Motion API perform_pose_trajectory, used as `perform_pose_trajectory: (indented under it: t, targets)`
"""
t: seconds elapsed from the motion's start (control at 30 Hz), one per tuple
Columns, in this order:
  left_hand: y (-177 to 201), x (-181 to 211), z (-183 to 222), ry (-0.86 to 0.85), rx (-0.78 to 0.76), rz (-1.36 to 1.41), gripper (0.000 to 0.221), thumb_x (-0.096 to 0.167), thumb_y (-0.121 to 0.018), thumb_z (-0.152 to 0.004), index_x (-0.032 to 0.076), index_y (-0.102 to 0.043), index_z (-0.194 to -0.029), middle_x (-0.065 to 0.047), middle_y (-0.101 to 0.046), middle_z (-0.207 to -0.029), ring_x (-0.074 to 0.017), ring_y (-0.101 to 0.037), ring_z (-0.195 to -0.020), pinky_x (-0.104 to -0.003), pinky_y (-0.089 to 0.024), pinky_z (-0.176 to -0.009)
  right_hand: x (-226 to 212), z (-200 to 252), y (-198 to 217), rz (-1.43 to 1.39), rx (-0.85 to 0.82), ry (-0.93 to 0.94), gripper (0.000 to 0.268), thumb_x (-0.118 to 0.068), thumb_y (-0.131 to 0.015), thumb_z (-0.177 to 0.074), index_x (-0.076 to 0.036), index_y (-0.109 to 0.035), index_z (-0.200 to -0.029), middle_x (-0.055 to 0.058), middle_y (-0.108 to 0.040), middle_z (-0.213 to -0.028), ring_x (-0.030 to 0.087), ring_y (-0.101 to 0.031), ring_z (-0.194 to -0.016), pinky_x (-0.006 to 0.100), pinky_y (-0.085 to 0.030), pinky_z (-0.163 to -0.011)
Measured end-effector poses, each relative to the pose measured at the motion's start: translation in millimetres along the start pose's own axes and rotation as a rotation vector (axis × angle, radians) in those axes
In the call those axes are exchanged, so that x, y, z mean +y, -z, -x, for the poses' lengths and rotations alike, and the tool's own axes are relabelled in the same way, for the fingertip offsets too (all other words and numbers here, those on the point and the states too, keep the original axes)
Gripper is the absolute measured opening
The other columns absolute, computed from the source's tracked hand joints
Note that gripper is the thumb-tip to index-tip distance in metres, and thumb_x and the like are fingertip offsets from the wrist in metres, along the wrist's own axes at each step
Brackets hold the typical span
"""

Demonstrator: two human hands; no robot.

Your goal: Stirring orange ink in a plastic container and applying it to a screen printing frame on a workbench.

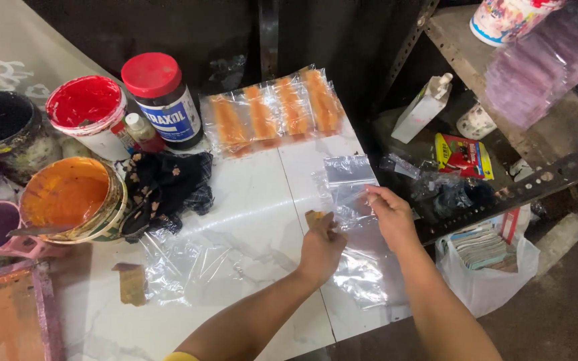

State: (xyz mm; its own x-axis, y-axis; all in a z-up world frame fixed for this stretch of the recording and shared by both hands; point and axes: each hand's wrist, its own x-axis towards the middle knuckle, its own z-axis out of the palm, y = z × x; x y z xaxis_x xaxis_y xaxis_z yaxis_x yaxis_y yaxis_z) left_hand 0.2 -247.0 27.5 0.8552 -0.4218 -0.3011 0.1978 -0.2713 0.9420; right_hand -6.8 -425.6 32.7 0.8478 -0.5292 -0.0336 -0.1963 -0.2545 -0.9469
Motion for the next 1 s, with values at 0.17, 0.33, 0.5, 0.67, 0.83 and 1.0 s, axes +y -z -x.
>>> perform_pose_trajectory:
  t: [0.17, 0.33, 0.5, 0.67, 0.83, 1.0]
  targets:
    - [-4, -47, -16, -0.006, 0.003, 0.023, 0.059, 0.015, -0.060, -0.094, -0.004, -0.048, -0.149, -0.020, -0.062, -0.130, -0.0306, -0.065, -0.124, -0.032, -0.055, -0.103, 29, -19, 10, 0.297, 0.106, 0.090, 0.037, -0.032, -0.055, -0.106, -0.011, -0.069, -0.133, 0.016, -0.066, -0.133, 0.031, -0.057, -0.129, 0.046, -0.041, -0.114]
    - [-10, -40, -1, -0.099, 0.084, 0.044, 0.064, 0.017, -0.058, -0.097, 0.000, -0.038, -0.155, -0.005, -0.061, -0.122, -0.0171, -0.063, -0.097, -0.028, -0.058, -0.091, 12, -8, -4, 0.576, -0.114, 0.032, 0.052, -0.044, -0.033, -0.102, -0.023, -0.072, -0.129, 0.003, -0.062, -0.147, 0.029, -0.052, -0.137, 0.051, -0.046, -0.105]
    - [-13, -39, -2, -0.061, 0.003, 0.188, 0.072, 0.020, -0.065, -0.091, 0.004, -0.038, -0.156, -0.004, -0.060, -0.135, -0.0138, -0.064, -0.104, -0.025, -0.054, -0.102, 19, -2, -3, 0.138, -0.122, 0.060, 0.045, -0.030, -0.042, -0.103, -0.016, -0.062, -0.140, 0.008, -0.057, -0.152, 0.027, -0.051, -0.142, 0.042, -0.040, -0.118]
    - [-5, -37, 3, -0.175, 0.016, -0.013, 0.068, 0.021, -0.062, -0.094, 0.010, -0.039, -0.157, -0.006, -0.056, -0.124, -0.0157, -0.063, -0.095, -0.030, -0.057, -0.092, -17, -2, 3, 0.274, 0.035, -0.150, 0.055, -0.038, -0.032, -0.102, -0.013, -0.063, -0.140, 0.007, -0.058, -0.148, 0.026, -0.051, -0.138, 0.041, -0.038, -0.115]
    - [9, -30, 8, -0.201, -0.017, -0.179, 0.073, 0.029, -0.064, -0.095, 0.006, -0.034, -0.158, -0.009, -0.058, -0.118, -0.0245, -0.064, -0.088, -0.037, -0.059, -0.085, 23, -4, 8, 0.274, 0.093, -0.207, 0.049, -0.043, -0.043, -0.099, -0.020, -0.072, -0.131, 0.009, -0.071, -0.131, 0.027, -0.063, -0.118, 0.038, -0.045, -0.101]
    - [62, -57, 29, -0.798, 0.335, -0.493, 0.060, 0.016, -0.072, -0.091, 0.004, -0.051, -0.146, -0.028, -0.053, -0.142, -0.0442, -0.054, -0.129, -0.056, -0.047, -0.099, 39, 19, 7, 0.624, 0.167, 0.599, 0.039, -0.027, -0.058, -0.103, -0.009, -0.066, -0.136, 0.012, -0.058, -0.150, 0.036, -0.045, -0.145, 0.056, -0.033, -0.112]
